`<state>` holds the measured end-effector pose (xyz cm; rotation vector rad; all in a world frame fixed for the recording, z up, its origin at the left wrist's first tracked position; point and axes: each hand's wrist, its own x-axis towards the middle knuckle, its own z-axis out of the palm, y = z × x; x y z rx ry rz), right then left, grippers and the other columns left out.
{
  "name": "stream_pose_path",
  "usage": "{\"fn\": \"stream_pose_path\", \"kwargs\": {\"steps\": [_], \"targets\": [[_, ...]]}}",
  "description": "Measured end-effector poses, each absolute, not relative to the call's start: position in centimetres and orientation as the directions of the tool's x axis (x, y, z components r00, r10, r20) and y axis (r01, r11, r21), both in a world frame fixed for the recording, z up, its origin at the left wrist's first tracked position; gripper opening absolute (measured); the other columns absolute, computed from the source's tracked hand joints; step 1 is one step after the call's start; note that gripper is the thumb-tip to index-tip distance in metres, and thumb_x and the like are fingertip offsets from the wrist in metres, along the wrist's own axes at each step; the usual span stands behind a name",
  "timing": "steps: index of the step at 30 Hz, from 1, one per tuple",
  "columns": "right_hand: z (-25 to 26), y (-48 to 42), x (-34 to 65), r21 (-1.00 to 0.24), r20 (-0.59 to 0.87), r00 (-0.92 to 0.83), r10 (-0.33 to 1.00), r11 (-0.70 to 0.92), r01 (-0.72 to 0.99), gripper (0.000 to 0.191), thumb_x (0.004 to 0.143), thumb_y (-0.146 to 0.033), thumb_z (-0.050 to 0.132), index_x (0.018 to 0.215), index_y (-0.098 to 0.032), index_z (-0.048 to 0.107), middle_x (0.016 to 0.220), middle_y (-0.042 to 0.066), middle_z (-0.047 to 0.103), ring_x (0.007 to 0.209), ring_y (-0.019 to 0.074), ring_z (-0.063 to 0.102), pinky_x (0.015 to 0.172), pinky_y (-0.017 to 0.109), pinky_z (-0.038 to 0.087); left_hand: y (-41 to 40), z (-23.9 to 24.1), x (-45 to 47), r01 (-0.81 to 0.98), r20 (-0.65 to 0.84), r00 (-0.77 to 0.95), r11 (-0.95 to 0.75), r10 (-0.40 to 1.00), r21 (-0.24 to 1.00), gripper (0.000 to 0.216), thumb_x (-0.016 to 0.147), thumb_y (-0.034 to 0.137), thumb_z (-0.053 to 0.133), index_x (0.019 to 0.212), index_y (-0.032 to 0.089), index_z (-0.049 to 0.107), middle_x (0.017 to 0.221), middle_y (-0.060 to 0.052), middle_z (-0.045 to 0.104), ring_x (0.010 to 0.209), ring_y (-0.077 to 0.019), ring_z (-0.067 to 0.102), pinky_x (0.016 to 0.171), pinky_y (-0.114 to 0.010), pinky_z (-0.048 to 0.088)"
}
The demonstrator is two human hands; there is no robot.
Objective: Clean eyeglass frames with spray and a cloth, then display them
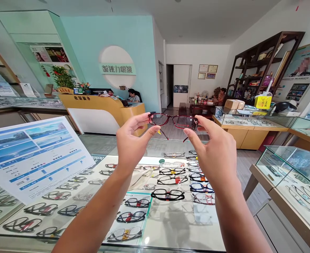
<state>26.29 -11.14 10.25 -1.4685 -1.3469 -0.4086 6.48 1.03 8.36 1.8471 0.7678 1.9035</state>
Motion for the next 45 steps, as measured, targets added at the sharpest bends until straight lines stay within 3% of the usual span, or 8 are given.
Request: {"fn": "stream_pose_path", "kwargs": {"steps": [11,19,32,45], "targets": [[10.4,-11.4,25.8,-0.449,0.808,0.301,0.507,0.2,0.871,0.047,0.101,-0.059,0.071,0.134,-0.026,0.079,0.122,0.012,0.085,0.105,0.034,0.082,0.103,0.056,0.061,1.4,8.7,6.1,0.06,0.754,-0.03,-0.752,0.656,0.657,0.058,0.075,0.059,0.097,0.122,0.028,0.082,0.119,-0.011,0.086,0.115,-0.0313,0.08,0.106,-0.054,0.061],[10.4,-11.4,26.0,-0.434,0.793,0.292,0.534,0.16,0.887,0.048,0.102,-0.059,0.068,0.137,-0.028,0.078,0.123,0.012,0.085,0.107,0.0363,0.082,0.102,0.058,0.061,1.3,8.4,6.1,0.12,0.815,-0.069,-0.807,0.575,0.579,0.058,0.078,0.06,0.094,0.124,0.028,0.08,0.12,-0.01,0.084,0.116,-0.0307,0.079,0.103,-0.051,0.062],[10.5,-11.2,26.7,-0.475,0.715,0.292,0.635,0.134,0.87,0.052,0.104,-0.055,0.065,0.145,-0.024,0.073,0.129,0.013,0.083,0.114,0.0384,0.08,0.107,0.062,0.058,0.2,8.2,6.7,0.25,0.869,-0.136,-0.832,0.476,0.495,0.053,0.08,0.061,0.093,0.117,0.026,0.078,0.11,-0.006,0.083,0.101,-0.0241,0.077,0.093,-0.043,0.058],[10.4,-11.4,26.6,-0.466,0.707,0.296,0.643,0.107,0.878,0.051,0.105,-0.052,0.064,0.147,-0.023,0.072,0.129,0.013,0.083,0.116,0.0366,0.08,0.107,0.058,0.06,0.3,8.2,6.7,0.269,0.897,-0.137,-0.856,0.421,0.442,0.052,0.08,0.058,0.094,0.117,0.024,0.078,0.109,-0.005,0.083,0.1,-0.0221,0.077,0.09,-0.04,0.058]]}}
